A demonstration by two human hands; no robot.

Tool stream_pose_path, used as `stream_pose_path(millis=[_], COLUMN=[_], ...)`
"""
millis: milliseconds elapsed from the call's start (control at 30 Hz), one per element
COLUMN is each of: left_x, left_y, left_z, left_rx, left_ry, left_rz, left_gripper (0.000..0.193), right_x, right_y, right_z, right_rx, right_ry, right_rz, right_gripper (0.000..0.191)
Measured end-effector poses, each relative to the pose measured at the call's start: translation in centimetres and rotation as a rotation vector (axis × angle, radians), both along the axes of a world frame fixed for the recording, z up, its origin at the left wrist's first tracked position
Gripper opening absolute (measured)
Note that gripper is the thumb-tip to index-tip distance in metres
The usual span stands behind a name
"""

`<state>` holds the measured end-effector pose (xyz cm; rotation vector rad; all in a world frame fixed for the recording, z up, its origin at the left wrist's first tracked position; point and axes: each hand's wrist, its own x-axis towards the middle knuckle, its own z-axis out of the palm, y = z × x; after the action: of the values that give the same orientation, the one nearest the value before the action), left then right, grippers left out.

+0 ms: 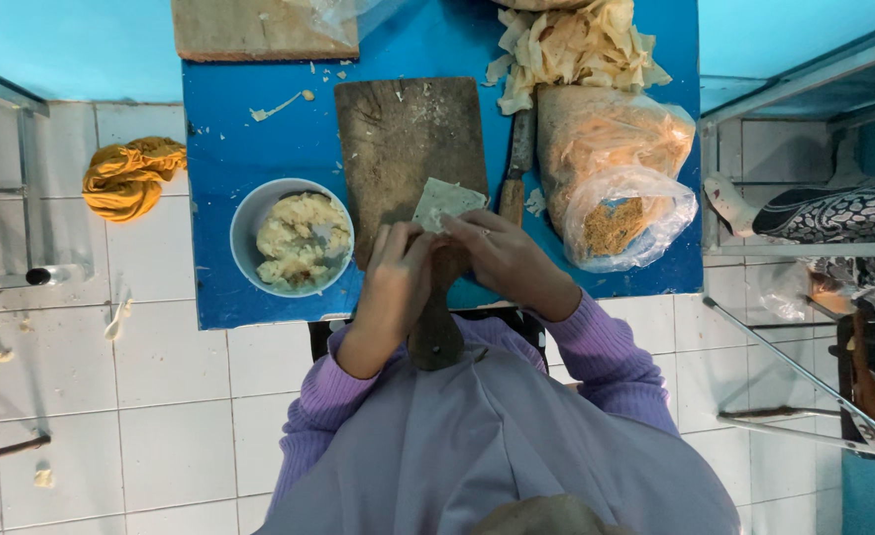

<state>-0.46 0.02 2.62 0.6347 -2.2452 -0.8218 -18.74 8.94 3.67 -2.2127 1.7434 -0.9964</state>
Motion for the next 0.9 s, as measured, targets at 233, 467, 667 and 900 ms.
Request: stream_pose_path(millis=[233, 467, 667, 900], left_x=[0.0, -0.5, -0.6, -1.0], left_y=[-0.4, -0.8, -1.3, -1.5], left_z=[0.6, 0.6, 1.1, 1.3], left_rx=[0.003, 0.05, 0.025, 0.04], left_ry=[0.013, -0.011, -0.033, -0.038], left_rz=[-0.043, -0.027, 0.002, 0.002], left_gripper=[0.017, 0.012, 0.014, 0.014], right_x=[-0.5, -0.7, -0.4, -0.3], right_y=[-0.7, -1.5, -1.8, -1.7], right_z=[0.7, 1.4, 1.0, 0.5], right_rx=[0.093, 0.118, -0.025, -0.117], right_ry=[-0.069, -0.146, 0.172, 0.149], right_rz=[0.01, -0.028, -0.107, -0.057], right_gripper=[0.051, 0.058, 0.051, 0.046])
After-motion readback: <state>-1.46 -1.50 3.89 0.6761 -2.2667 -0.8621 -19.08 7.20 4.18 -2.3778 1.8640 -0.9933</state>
